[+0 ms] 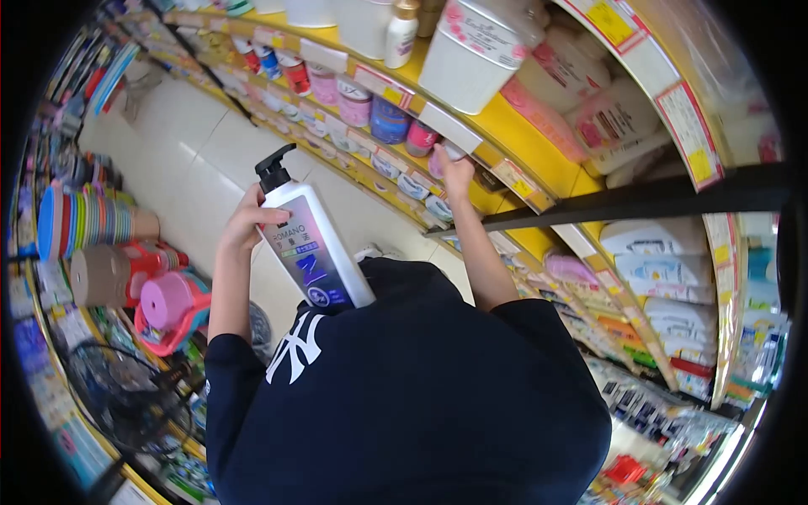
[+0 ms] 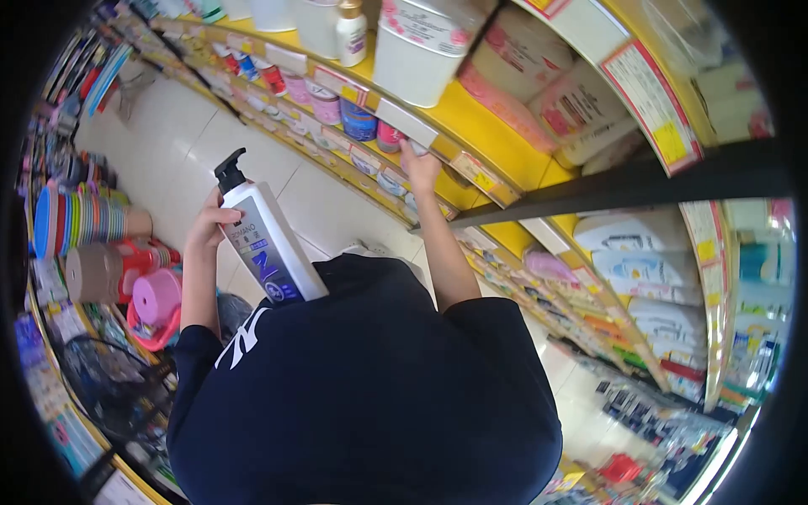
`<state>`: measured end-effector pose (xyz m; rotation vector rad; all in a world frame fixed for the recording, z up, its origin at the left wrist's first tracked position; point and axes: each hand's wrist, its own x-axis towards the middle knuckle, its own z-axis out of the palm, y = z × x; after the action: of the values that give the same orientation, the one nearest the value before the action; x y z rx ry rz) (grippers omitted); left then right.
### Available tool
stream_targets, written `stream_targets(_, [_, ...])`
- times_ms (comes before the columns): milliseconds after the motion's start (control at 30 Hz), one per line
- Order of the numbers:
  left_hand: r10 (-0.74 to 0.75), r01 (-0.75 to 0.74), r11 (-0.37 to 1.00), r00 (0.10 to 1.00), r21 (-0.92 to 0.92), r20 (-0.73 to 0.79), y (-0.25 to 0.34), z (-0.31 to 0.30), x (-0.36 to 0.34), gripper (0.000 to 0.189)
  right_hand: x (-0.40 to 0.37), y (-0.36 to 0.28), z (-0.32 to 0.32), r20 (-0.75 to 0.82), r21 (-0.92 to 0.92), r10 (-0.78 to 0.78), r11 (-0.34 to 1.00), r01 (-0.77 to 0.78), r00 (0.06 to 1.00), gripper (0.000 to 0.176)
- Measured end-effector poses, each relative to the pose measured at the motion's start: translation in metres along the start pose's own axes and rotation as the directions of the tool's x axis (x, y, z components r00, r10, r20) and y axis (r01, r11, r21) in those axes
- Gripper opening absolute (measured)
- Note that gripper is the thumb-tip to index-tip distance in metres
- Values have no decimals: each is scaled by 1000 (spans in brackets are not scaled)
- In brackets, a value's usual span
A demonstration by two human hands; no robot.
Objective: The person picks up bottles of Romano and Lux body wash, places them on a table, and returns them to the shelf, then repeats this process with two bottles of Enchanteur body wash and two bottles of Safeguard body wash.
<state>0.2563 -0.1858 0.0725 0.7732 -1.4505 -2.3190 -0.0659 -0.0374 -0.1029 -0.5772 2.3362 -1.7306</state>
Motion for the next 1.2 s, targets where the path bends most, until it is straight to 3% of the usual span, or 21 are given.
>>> stream_targets(67, [-50,40,990,996,-138,-68,-26,-14,-12,49,13,32,15,-144,87,-30,995,43,989,40])
stream_targets(100, [-90,69,977,991,-201,-96,-39,-21,-15,46,16,39,11,-114,-46,-22,999,17,993,41])
stream_targets(133, [-113,91,961,991,-261,-70,-55,-29,-14,45,-3,-12,-4,1,30,166,986,-166,986,39])
stream_targets(200, [-118,59,928,983,-369,-139,-81,-26,-17,44,8,26,1,-33,-40,-12,999,10,999,36])
stream_targets(233, [-65,26,901,995,-433,-75,-95,-30,-13,41,5,16,0,-25,-32,-66,997,65,998,35])
stream_targets(300, [-42,5,853,997,-522,-59,-105,-21,-14,39,-15,-7,-13,85,155,-30,988,16,996,40])
stream_targets(400, [-20,-48,774,995,-631,-101,-120,-16,-16,34,-34,2,-16,113,169,-220,965,200,969,48])
stream_targets(433, [-31,-47,734,994,-678,-103,-121,-12,-17,34,-37,4,-21,166,129,-396,917,379,903,54])
stream_targets(533, [-2,-118,617,988,-778,-152,-127,10,-14,39,-43,-6,-29,333,-95,-569,773,627,752,55])
stream_targets(600, [59,-203,553,977,-808,-205,-128,27,-14,41,-44,-15,-30,374,-84,-568,767,636,733,57])
stream_targets(700, [19,-192,485,978,-853,-209,-128,39,-14,52,-43,-29,-39,370,2,-607,758,653,703,52])
stream_targets(833, [-5,-213,525,967,-824,-254,-119,68,-18,58,-60,-69,-63,460,146,-431,899,413,776,53])
stream_targets(933, [-11,-216,538,965,-815,-263,-119,84,-20,57,-63,-97,-81,660,230,-216,970,80,719,51])
stream_targets(967, [-14,-224,530,962,-818,-272,-120,88,-20,57,-65,-112,-79,646,379,-263,925,-2,716,49])
stream_targets(1067, [-1,-266,517,950,-813,-312,-118,91,-24,55,-68,-140,-64,688,578,-263,763,-291,677,48])
stream_targets(1200, [-34,-332,543,909,-771,-416,-119,78,-38,55,-65,-164,-40,920,355,-159,727,-588,359,49])
